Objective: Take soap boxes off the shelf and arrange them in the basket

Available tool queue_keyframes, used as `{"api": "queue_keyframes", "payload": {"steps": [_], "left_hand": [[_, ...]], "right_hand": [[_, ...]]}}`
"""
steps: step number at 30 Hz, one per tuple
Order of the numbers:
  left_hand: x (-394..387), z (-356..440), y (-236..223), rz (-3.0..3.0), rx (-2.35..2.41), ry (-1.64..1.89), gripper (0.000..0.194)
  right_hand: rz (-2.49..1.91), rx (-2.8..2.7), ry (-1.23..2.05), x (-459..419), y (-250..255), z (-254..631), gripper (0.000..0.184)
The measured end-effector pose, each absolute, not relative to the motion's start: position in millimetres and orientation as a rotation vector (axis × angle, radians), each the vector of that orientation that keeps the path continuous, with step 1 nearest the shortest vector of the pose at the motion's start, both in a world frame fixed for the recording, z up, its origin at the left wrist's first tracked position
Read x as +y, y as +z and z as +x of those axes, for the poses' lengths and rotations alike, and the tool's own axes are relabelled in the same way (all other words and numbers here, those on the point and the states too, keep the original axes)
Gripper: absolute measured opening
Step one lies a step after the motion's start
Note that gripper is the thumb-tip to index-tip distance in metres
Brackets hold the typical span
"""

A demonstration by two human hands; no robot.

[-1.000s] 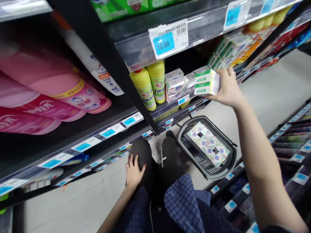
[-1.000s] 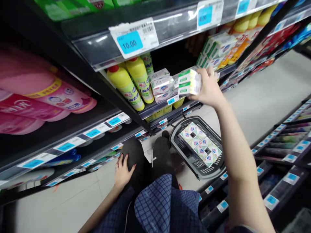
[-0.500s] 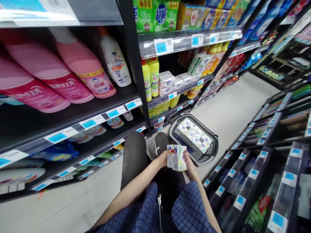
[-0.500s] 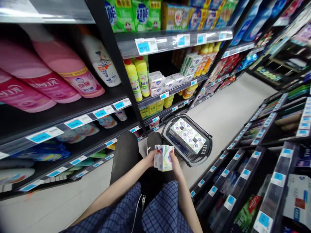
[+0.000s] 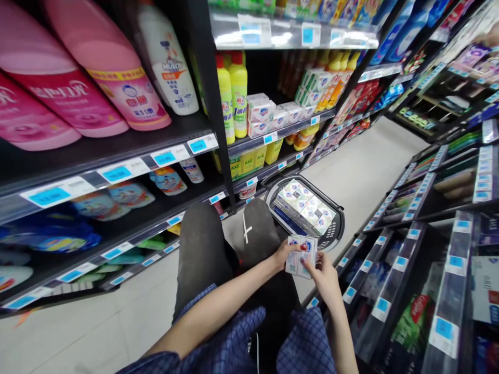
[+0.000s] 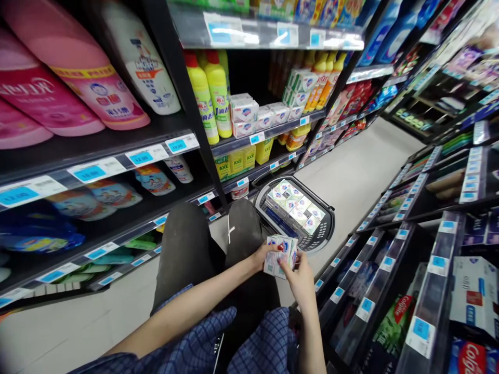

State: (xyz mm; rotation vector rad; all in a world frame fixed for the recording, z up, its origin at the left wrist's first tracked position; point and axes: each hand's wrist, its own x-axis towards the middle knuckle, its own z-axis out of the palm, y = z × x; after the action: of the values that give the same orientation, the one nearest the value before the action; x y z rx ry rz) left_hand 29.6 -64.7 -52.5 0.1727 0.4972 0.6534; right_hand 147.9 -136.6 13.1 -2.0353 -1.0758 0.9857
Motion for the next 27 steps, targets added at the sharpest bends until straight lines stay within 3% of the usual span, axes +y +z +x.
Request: {"api": "queue_keyframes", "payload": {"steps": [4,8,11,20,27], "left_hand": [[-63,18,-55,0.100,0.479,0.582,0.027],[-54,6,-61,0.008,0.464,0.552,0.030],[-52,1,-64,-0.046,0.451,0.550,0.031],[-52,0,-59,-0.175,0.546,0.569,0.034],[-52,1,-53,-0.186,0.545,0.550,0.028]], "right_hand": [[-1.518,-0.682,1.182,-151,4,173,0.048],[-1.003,-0.387,1.374,-142,20,177,0.024],[-0.825,-0.288,1.421,-125,35,156,0.016],[-0.890,-0.227,1.442,-100,39,112,0.026],[-1.198,-0.655,1.044,-109,17,129,0.076]]}}
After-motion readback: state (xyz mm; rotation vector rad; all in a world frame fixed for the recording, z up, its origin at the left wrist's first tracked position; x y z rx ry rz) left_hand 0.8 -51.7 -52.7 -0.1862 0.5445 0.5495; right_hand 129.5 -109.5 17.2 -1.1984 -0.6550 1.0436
